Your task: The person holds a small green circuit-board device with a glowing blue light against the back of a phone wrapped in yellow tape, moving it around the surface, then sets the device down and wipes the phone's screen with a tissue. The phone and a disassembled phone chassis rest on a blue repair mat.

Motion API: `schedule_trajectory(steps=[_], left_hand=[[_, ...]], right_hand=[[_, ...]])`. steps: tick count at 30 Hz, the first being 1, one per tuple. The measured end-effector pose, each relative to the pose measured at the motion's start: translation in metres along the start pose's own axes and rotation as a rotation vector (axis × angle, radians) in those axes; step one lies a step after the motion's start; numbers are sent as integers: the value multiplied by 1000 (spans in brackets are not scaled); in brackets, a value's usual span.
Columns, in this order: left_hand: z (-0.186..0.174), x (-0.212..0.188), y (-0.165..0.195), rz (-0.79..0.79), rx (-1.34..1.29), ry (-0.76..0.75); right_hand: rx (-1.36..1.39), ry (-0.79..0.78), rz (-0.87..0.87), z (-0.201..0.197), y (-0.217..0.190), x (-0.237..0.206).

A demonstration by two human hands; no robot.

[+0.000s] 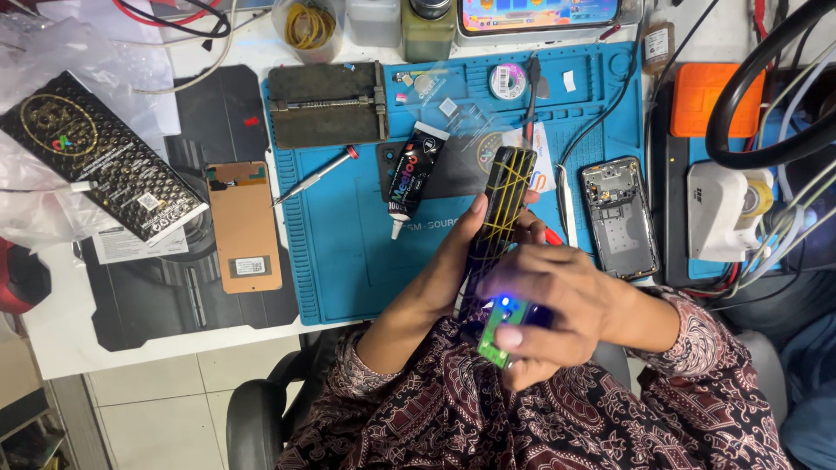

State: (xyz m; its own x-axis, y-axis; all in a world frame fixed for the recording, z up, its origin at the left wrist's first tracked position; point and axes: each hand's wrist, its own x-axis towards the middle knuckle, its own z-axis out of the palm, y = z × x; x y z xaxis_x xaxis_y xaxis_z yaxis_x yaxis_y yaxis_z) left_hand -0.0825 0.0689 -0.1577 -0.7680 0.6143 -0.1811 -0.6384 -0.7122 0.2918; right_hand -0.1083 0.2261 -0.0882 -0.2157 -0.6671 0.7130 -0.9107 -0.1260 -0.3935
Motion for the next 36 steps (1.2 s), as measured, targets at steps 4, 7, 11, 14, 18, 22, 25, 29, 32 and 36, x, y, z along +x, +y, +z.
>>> schedule_trajectory(steps=[4,7,11,14,18,22,25,29,32,36], left_hand=[[4,-4,1,2,28,11],[6,-6,1,15,30,14],[6,-6,-3,12,-7,4],[2,-6,-6,17,30,-8],[-2,-8,-10,-8,6,41],[-7,-8,-9,28,102,-30],[-7,-8,-8,41,188,-3],[-3,-7,-5,11,154,-8],[0,-7,-1,-22,196,11],[1,-7,-1,10,258,-20]], right_hand=[[-47,31,18,-4,3,1],[-30,34,-2,-3,-2,4],[4,1,-35,-1,-10,7],[-3,-20,-33,-1,-13,7],[-64,-4,-25,-7,-6,7],[-81,10,94,-26,-1,6],[-90,39,195,-40,-6,2],[-39,-41,216,-36,-15,-1],[-13,20,8,-16,-21,3],[103,-55,-28,0,-29,16]])
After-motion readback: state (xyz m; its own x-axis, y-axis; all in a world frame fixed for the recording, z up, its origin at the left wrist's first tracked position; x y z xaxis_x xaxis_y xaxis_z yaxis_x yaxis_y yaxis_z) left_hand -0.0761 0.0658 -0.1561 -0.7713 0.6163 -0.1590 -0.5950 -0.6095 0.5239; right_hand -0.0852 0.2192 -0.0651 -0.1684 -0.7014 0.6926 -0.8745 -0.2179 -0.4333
